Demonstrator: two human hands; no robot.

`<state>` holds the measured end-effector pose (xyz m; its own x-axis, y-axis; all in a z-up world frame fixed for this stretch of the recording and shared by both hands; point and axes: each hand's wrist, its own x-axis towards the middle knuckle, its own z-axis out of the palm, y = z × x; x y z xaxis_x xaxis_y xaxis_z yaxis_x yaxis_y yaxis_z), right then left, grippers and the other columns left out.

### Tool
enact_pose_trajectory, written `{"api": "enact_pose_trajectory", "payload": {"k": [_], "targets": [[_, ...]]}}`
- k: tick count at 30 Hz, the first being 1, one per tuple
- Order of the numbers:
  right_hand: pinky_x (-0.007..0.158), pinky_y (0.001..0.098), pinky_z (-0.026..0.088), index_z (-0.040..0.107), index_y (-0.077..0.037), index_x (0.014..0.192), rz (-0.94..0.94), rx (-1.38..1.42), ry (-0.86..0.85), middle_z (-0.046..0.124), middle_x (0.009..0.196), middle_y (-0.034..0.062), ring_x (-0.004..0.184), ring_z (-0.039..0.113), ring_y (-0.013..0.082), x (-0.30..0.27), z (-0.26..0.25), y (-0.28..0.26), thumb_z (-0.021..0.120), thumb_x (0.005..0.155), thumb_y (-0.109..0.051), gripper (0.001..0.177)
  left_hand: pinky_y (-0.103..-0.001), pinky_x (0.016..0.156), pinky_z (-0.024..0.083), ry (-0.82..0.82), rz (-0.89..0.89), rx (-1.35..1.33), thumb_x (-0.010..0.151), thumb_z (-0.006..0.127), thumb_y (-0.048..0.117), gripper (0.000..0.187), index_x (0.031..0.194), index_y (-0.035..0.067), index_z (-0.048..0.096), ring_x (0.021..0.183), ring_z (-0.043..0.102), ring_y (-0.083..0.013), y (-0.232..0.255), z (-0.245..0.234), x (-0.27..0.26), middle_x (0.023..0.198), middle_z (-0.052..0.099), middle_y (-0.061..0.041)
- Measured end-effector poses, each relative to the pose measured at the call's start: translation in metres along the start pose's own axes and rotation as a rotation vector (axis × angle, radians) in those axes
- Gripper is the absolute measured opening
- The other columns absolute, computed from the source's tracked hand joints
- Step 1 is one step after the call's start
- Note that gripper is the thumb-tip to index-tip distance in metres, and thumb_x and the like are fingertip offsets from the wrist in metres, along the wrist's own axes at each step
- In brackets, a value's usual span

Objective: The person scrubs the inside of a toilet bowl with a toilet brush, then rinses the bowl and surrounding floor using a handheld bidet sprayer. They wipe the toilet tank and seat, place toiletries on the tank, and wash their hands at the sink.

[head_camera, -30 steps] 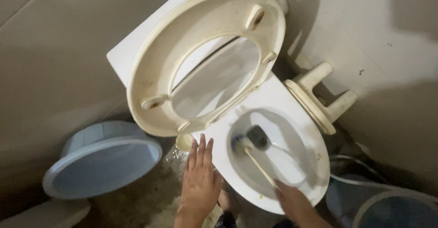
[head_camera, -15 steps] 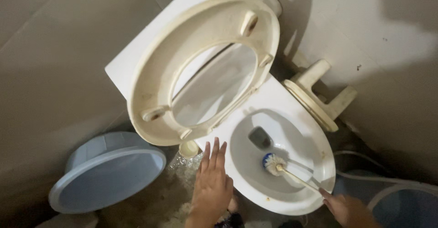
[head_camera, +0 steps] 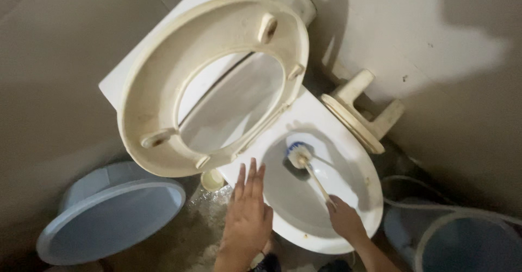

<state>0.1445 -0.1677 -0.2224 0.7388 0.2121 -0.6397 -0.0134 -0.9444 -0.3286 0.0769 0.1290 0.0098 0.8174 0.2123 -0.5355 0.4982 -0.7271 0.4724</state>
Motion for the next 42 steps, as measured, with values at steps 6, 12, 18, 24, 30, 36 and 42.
{"api": "enact_pose_trajectory", "payload": {"k": [6, 12, 18, 24, 30, 36, 42], "targets": [[0.095, 0.0575, 0.045, 0.057, -0.009, 0.145, 0.343, 0.508, 0.148, 0.065, 0.122, 0.0308, 0.114, 0.059, 0.0487, -0.041, 0.061, -0.006, 0.05, 0.105, -0.037, 0.049, -0.047, 0.122, 0.005, -0.017, 0.001, 0.035, 0.082, 0.056, 0.003, 0.089, 0.16, 0.003, 0.013, 0.159, -0.005, -0.0341, 0.002, -0.002, 0.001, 0.172, 0.002, -0.015], [0.091, 0.051, 0.054, 0.057, -0.007, 0.14, 0.001, 0.334, 0.23, 0.071, 0.113, 0.0264, 0.106, 0.069, 0.0441, -0.037, 0.058, -0.064, 0.049, 0.104, -0.037, 0.048, -0.048, 0.123, 0.012, 0.062, -0.006, -0.033, 0.081, 0.055, 0.003, 0.087, 0.16, 0.004, 0.021, 0.156, -0.001, -0.0319, -0.004, -0.005, -0.013, 0.172, 0.009, -0.015], [0.089, 0.0497, 0.056, 0.045, -0.024, 0.153, -0.039, -0.22, -0.199, 0.075, 0.102, 0.0223, 0.094, 0.073, 0.0383, -0.046, -0.018, -0.068, 0.043, 0.105, -0.035, 0.05, -0.049, 0.12, 0.016, 0.121, -0.05, -0.086, 0.079, 0.055, 0.004, 0.086, 0.159, 0.006, 0.022, 0.155, 0.002, -0.0334, -0.009, 0.011, -0.022, 0.173, 0.009, -0.015], [0.078, 0.0456, 0.059, 0.035, -0.024, 0.157, -0.232, -0.649, -0.268, 0.069, 0.097, 0.0187, 0.085, 0.071, 0.0334, -0.033, -0.086, -0.015, 0.047, 0.1, -0.024, 0.059, -0.055, 0.121, 0.014, 0.255, -0.07, -0.162, 0.08, 0.057, 0.004, 0.082, 0.155, 0.003, 0.023, 0.154, 0.005, -0.0373, 0.0, 0.048, -0.025, 0.166, 0.014, -0.018], [0.063, 0.0435, 0.059, 0.052, -0.012, 0.144, -0.76, -0.977, -0.053, 0.068, 0.093, 0.0187, 0.073, 0.071, 0.0324, 0.038, -0.113, 0.002, 0.055, 0.094, -0.011, 0.05, -0.055, 0.12, 0.015, 0.316, -0.311, -0.278, 0.081, 0.06, 0.009, 0.087, 0.16, 0.01, 0.025, 0.154, 0.008, -0.0339, 0.026, 0.076, -0.027, 0.172, 0.015, -0.013], [0.047, 0.0346, 0.053, 0.071, -0.006, 0.109, -1.018, -1.518, 0.004, 0.068, 0.092, 0.0109, 0.067, 0.071, 0.0211, 0.093, -0.062, -0.039, 0.06, 0.09, -0.011, 0.022, -0.056, 0.119, 0.013, 0.418, -0.412, -0.343, 0.082, 0.061, 0.013, 0.085, 0.158, 0.005, 0.024, 0.153, 0.007, -0.0373, 0.039, 0.124, -0.02, 0.171, 0.014, -0.018], [0.042, 0.0358, 0.049, 0.076, -0.008, 0.088, -1.194, -1.579, -0.02, 0.071, 0.083, 0.0057, 0.073, 0.07, 0.0215, 0.147, 0.0, -0.031, 0.066, 0.085, -0.01, 0.01, -0.057, 0.12, 0.005, 0.437, -0.448, -0.435, 0.084, 0.059, 0.013, 0.079, 0.153, 0.0, 0.025, 0.153, 0.006, -0.037, 0.039, 0.171, 0.011, 0.169, 0.016, -0.019]]}}
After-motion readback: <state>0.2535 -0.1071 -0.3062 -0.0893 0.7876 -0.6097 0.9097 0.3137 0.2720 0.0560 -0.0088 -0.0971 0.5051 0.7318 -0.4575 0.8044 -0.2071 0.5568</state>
